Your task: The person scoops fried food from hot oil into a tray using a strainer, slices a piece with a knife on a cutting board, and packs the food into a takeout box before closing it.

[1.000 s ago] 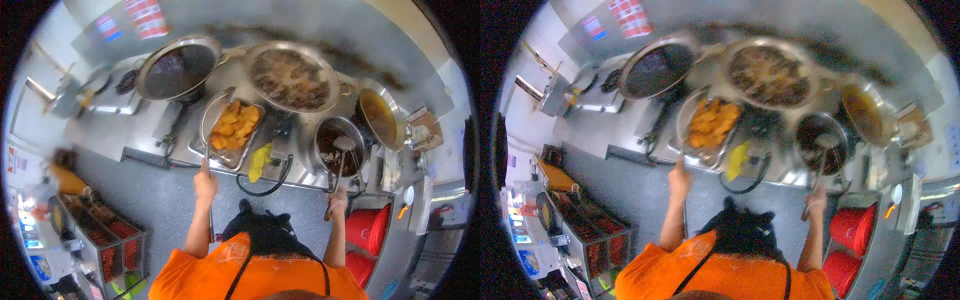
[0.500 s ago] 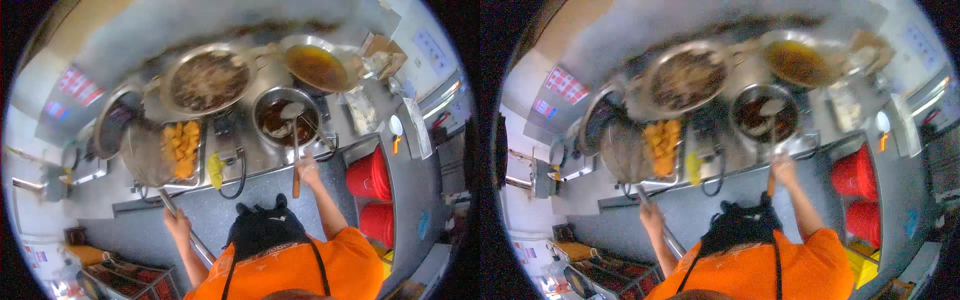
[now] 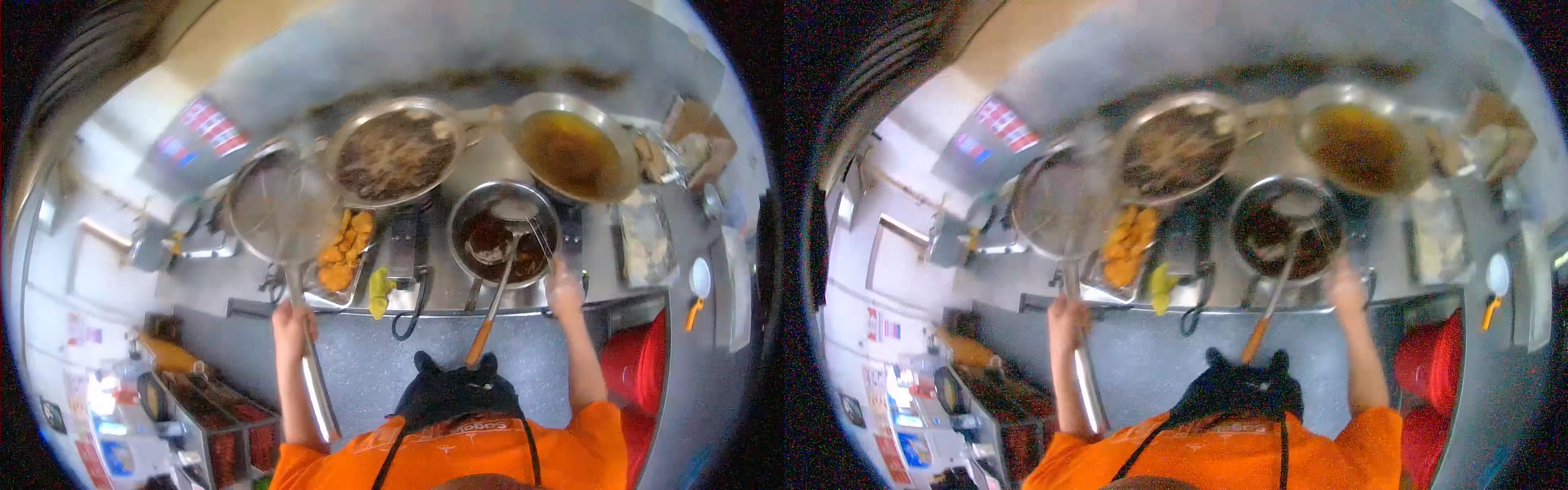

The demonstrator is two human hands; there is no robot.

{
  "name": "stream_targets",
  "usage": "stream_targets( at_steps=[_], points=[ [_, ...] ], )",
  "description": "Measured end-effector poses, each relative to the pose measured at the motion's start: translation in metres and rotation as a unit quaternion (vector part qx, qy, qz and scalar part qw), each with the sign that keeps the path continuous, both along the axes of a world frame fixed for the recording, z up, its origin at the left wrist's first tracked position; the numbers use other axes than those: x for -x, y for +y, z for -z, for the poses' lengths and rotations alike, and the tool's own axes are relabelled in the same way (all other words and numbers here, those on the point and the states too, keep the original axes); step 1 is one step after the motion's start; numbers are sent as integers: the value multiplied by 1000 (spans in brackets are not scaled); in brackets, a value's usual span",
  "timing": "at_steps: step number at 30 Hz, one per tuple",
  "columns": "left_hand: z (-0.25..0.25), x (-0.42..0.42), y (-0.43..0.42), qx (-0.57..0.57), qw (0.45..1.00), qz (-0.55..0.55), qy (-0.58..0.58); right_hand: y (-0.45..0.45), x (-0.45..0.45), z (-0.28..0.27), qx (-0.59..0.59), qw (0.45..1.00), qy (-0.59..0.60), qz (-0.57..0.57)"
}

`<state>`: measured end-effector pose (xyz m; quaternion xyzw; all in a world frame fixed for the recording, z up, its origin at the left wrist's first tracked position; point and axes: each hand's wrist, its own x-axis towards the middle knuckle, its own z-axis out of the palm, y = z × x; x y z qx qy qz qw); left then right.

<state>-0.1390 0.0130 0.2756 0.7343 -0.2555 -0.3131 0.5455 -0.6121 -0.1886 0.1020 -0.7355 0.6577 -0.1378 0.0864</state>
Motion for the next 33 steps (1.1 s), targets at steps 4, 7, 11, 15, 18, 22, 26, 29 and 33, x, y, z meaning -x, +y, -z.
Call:
stream_targets(
  at_steps=[4,7,11,15,18,22,26,29,33],
  points=[
    [-32,-27,-74,-62,968,35,-241,19,7,-9,-56,994,-96,-20],
    [-41,-86,-142,-90,940,154,-290,33,-6,-39,7,996,-82,-29],
    [-45,-131,-235,-110,874,176,-440,28,-37,-94,92,981,-167,-34],
    [-34,-169,-297,-23,780,197,-593,-15,-91,-151,160,969,-137,-133],
    [6,-223,-352,-98,753,287,-584,-44,-134,-185,194,960,-32,-202],
    [-49,-190,-311,-313,594,454,-586,-86,-169,-203,82,962,158,-207],
    [-40,-228,-320,-355,596,554,-460,-137,-175,-184,89,935,188,-286],
    [-31,-249,-319,-294,629,610,-383,-153,-190,-162,62,944,199,-256],
    [-78,-198,-272,-261,721,583,-268,-175,-187,-128,81,943,199,-255]
  ],
)
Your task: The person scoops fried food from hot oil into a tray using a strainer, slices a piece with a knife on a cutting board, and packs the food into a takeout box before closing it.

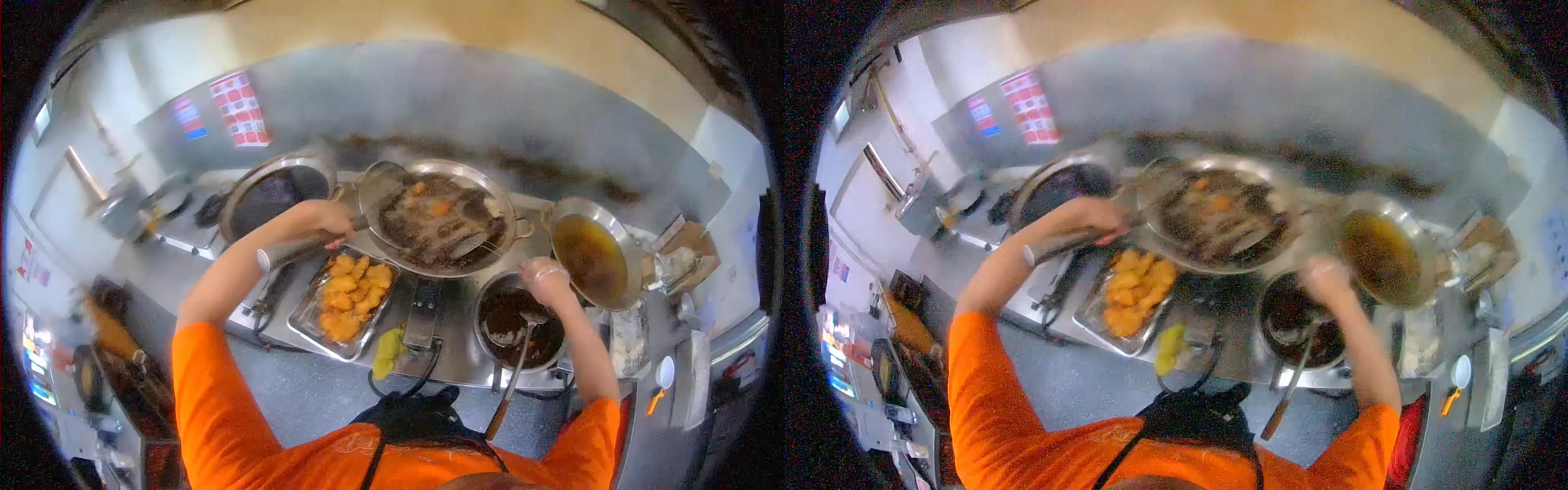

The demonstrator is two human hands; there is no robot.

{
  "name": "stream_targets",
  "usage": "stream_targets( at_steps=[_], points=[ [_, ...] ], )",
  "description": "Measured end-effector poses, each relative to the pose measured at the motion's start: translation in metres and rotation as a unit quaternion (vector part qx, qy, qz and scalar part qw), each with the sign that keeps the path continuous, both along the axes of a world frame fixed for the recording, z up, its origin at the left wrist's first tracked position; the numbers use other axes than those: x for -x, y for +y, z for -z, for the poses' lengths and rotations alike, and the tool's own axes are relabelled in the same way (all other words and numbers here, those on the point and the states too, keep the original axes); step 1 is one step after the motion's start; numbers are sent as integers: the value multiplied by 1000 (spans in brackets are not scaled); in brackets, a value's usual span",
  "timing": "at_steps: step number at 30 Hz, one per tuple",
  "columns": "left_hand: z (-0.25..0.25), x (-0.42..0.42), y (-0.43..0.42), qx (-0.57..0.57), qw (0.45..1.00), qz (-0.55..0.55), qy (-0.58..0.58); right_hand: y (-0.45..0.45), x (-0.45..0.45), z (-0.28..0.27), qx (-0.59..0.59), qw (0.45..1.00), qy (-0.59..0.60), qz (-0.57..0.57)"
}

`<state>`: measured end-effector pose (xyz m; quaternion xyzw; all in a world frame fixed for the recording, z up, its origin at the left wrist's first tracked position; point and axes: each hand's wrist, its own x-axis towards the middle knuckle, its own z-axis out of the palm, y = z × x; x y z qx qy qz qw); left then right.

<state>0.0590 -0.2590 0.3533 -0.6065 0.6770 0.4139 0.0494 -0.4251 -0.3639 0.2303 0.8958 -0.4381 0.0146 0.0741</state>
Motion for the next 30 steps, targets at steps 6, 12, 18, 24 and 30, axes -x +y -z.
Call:
stream_targets(
  at_steps=[6,12,18,24,30],
  points=[
    [2,1,4,-17,966,6,256,-18,9,-26,-25,1000,7,-16],
    [44,23,-7,-169,951,-105,237,-18,6,-67,-55,998,-10,14],
    [62,75,7,-148,911,-236,306,-67,-21,-41,54,995,-77,-30],
    [71,102,2,-121,893,-304,308,-110,-102,-30,-64,995,-54,46],
    [88,112,-12,-26,917,-271,292,-153,-137,10,-83,996,5,-25]
  ],
)
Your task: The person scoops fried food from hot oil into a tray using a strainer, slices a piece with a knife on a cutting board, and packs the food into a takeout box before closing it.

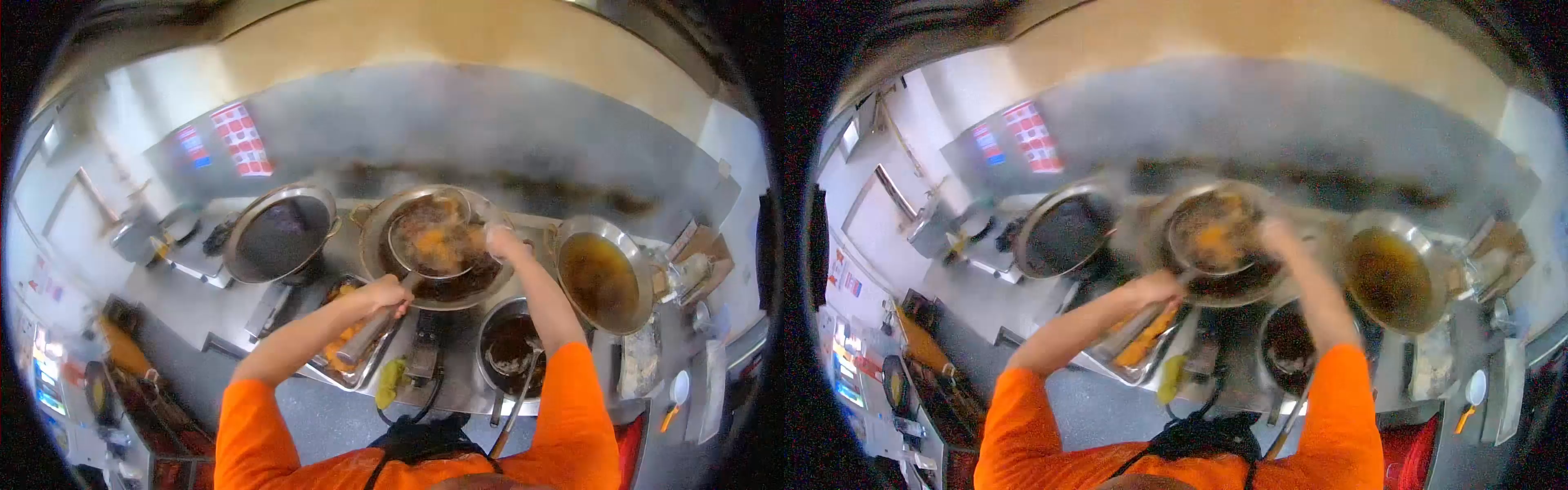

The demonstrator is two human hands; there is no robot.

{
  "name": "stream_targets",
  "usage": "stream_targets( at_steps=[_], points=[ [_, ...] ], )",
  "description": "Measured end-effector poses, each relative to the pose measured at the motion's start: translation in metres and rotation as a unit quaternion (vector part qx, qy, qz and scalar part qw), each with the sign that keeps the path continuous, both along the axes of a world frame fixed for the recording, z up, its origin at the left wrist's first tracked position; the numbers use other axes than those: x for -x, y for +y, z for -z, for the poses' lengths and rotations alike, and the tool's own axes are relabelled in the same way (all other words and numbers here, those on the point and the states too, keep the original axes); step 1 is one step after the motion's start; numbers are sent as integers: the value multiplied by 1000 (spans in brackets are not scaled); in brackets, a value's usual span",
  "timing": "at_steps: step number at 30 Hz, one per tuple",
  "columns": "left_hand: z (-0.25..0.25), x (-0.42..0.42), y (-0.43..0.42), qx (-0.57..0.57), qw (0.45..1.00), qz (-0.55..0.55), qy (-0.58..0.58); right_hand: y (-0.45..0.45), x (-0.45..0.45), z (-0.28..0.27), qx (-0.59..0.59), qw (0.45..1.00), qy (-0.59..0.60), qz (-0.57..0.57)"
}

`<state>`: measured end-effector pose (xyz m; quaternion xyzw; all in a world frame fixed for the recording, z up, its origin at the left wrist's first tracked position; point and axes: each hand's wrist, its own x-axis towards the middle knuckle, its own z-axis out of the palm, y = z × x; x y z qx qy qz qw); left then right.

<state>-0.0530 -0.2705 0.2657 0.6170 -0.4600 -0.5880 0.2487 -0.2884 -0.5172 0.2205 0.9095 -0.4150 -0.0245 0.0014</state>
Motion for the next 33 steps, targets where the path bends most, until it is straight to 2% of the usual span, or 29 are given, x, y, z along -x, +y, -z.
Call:
stream_targets(
  at_steps=[1,2,5,6,8,9,11,12,14,17,19,21,23,26,29,31,33],
  points=[
    [0,4,0,8,999,-29,-26,24,-2,-33,3,1000,9,-16],
    [19,-7,-4,1,999,-30,11,43,-1,-57,6,999,21,-31],
    [13,-19,-2,-12,1000,-25,-10,68,7,-79,29,997,34,-63],
    [8,-16,1,-15,1000,-25,-8,71,9,-80,26,997,36,-63],
    [-2,-12,4,-11,999,-28,-14,75,14,-80,13,998,-56,19],
    [-10,-10,5,-13,1000,-25,-12,73,19,-78,12,998,-53,23],
    [-25,-13,6,-16,997,-1,-80,66,34,-74,95,994,-43,26],
    [-8,-29,-1,-16,994,43,-95,64,39,-70,92,994,-41,31],
    [-3,-43,-5,-34,995,58,-70,55,43,-61,63,995,4,80],
    [3,-44,-8,-52,996,74,-27,45,41,-37,12,997,10,71],
    [-18,-20,-2,-45,995,67,-62,51,32,-38,8,998,42,44],
    [-12,-7,-2,-50,996,40,-60,61,24,-45,4,997,72,18],
    [-4,-7,4,-53,997,12,-57,73,20,-56,-43,998,-4,48],
    [4,-11,15,-24,1000,15,5,86,22,-52,-6,999,-35,33],
    [-26,17,26,18,999,2,-34,108,12,-58,13,995,-99,18],
    [-18,24,26,12,999,-24,-27,126,8,-61,10,997,-82,10],
    [0,25,22,20,996,-69,53,133,9,-66,12,998,-67,4]
  ],
)
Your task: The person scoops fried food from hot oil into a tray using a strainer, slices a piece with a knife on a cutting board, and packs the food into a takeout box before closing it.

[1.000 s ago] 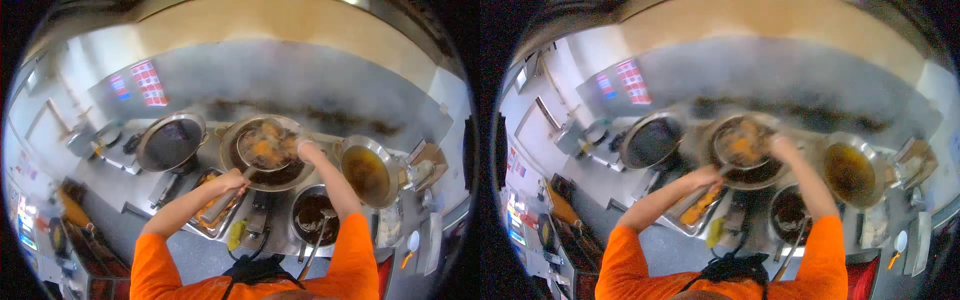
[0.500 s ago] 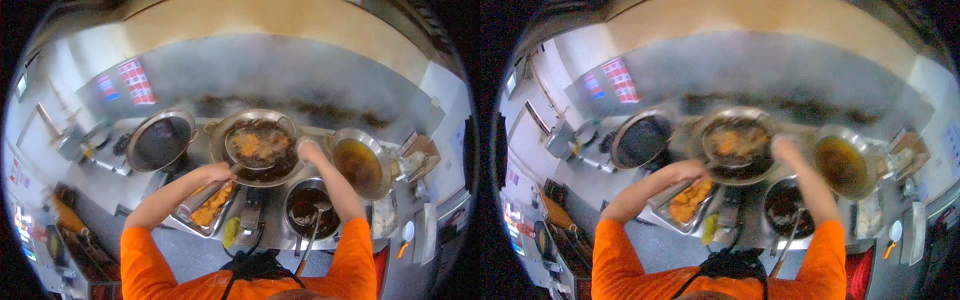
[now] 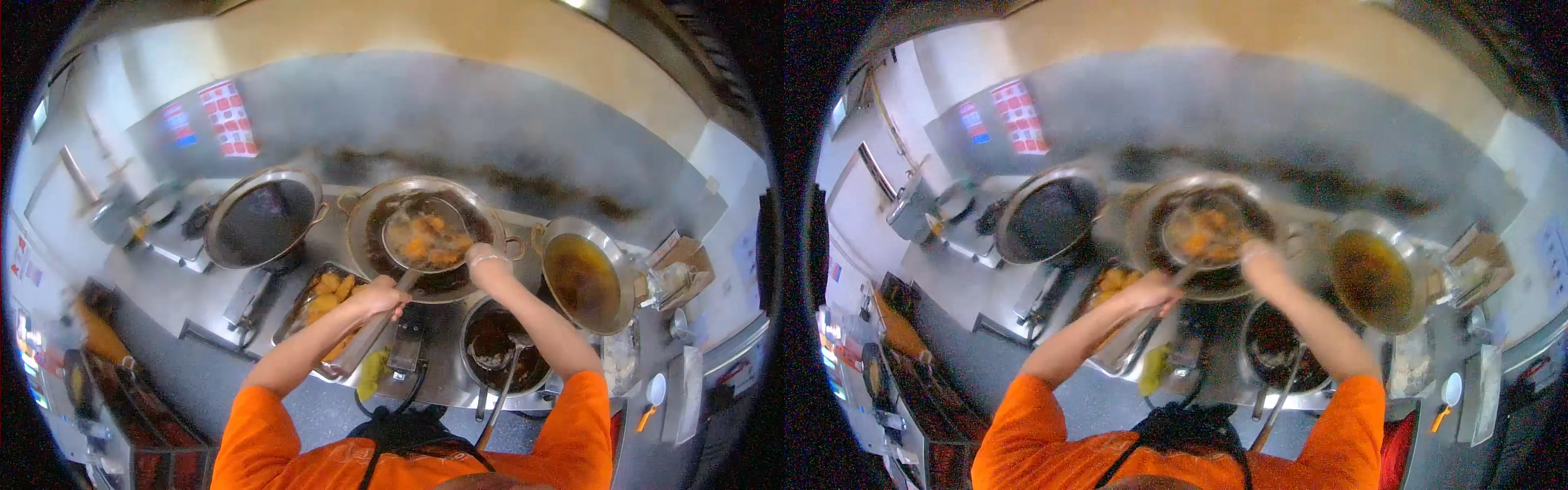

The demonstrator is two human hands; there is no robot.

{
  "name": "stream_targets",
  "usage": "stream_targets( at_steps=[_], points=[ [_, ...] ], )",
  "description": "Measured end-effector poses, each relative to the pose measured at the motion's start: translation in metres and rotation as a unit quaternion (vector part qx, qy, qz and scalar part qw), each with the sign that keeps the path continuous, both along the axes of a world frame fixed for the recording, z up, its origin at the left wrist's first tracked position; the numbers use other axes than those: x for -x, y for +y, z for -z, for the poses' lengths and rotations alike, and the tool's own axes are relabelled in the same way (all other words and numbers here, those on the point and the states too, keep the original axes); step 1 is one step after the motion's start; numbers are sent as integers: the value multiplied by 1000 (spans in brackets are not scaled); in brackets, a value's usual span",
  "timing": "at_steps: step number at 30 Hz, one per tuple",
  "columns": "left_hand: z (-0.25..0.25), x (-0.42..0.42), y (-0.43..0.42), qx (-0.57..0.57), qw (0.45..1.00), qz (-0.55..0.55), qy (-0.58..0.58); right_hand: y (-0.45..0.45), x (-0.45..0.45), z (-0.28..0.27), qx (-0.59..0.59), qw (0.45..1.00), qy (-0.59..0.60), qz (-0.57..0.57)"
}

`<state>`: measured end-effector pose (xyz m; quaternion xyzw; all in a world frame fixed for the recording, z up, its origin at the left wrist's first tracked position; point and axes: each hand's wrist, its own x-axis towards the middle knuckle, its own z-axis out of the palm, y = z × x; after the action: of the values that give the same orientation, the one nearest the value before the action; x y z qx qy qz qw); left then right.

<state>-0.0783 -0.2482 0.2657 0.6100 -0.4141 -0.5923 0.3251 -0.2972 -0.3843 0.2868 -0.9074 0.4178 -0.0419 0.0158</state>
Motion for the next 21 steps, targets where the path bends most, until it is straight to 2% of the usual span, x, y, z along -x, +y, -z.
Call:
stream_targets(
  at_steps=[2,3,5,6,8,12,15,17,20,21],
  points=[
    [-2,5,13,7,1000,-12,-5,3,3,-5,21,997,-9,71],
    [-6,8,20,13,1000,-23,-15,4,6,-7,24,997,-7,72],
    [8,12,36,43,998,-31,18,8,15,-9,112,989,22,96],
    [8,15,44,70,996,-40,47,8,20,-10,113,989,24,96],
    [0,21,52,54,996,-60,35,6,31,-11,152,988,16,19],
    [-6,22,61,86,993,-63,45,6,46,-35,113,993,20,31],
    [-20,20,76,128,990,-60,20,8,64,-55,174,983,-10,67],
    [-28,18,81,127,989,-69,-1,20,72,-60,126,982,-9,139],
    [-14,10,65,130,988,-75,47,29,83,-53,117,989,-6,91],
    [-10,9,60,141,987,-75,31,30,86,-49,121,989,-5,89]
  ],
)
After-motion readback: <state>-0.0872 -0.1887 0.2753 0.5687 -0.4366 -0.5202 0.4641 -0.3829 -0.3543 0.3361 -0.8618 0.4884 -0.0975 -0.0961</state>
